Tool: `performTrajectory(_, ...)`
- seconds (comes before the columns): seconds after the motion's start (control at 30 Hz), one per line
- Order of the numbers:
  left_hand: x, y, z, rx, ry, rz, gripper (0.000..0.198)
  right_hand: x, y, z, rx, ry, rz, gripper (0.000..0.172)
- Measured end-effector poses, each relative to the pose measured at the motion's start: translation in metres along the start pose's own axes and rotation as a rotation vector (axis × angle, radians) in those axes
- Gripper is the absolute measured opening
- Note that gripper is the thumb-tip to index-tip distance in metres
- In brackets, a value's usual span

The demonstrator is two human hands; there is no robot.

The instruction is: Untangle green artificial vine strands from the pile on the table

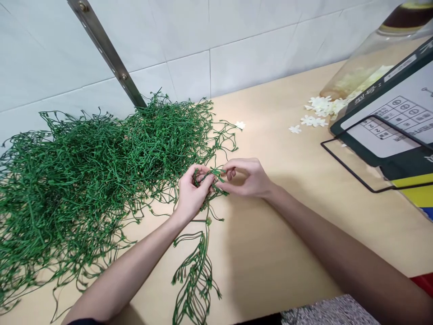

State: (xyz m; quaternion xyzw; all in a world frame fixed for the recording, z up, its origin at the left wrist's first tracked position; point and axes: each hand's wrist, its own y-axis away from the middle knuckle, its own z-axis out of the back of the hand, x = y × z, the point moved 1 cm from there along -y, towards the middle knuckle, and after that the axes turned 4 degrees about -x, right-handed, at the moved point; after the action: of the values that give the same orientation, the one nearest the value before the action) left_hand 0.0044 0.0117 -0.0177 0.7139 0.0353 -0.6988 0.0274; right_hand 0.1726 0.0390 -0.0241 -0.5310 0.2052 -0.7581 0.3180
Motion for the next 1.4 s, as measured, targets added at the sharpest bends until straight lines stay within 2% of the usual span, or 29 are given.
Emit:
performTrajectory(0.1,-0.002,0.001,-0.001,-0.006,-0.034,-0.013,0.017,-0.001,0.001,-0.002,-0.041,0.053,0.048,0.024)
performTrajectory(0.23,-0.001,0.001,-0.001,0.016,0.006,0.023,0.022,-0.002,0.002,-0.003,-0.124,0.128,-0.052,0.020)
performTrajectory(0.43,-0.002,0.001,-0.002,0.027,0.018,0.028,0.025,-0.002,0.004,-0.005,-0.046,0.083,-0.042,0.024)
performTrajectory(0.57,-0.002,0.001,-0.002,0.025,0.019,0.023,0.026,-0.001,0.002,-0.004,-0.071,0.083,-0.066,0.015)
performTrajectory(0.7,0.000,0.000,-0.002,0.007,0.031,0.011,0.030,-0.001,-0.001,-0.003,-0.102,0.014,-0.205,0.016)
performTrajectory(1.03,0.005,-0.002,0.001,0.069,0.092,0.014,0.037,-0.007,-0.005,-0.003,-0.173,-0.273,-0.487,0.027)
performTrajectory(1.13,0.005,-0.003,0.002,0.058,0.137,0.019,0.041,-0.008,-0.005,-0.003,-0.181,-0.327,-0.521,0.027)
performTrajectory(1.33,0.007,-0.003,0.003,0.170,0.229,0.073,0.066,-0.012,-0.004,-0.003,-0.174,-0.368,-0.533,0.024)
performTrajectory(1.4,0.006,-0.003,0.003,0.150,0.155,0.080,0.058,-0.012,-0.005,-0.003,-0.159,-0.387,-0.512,0.024)
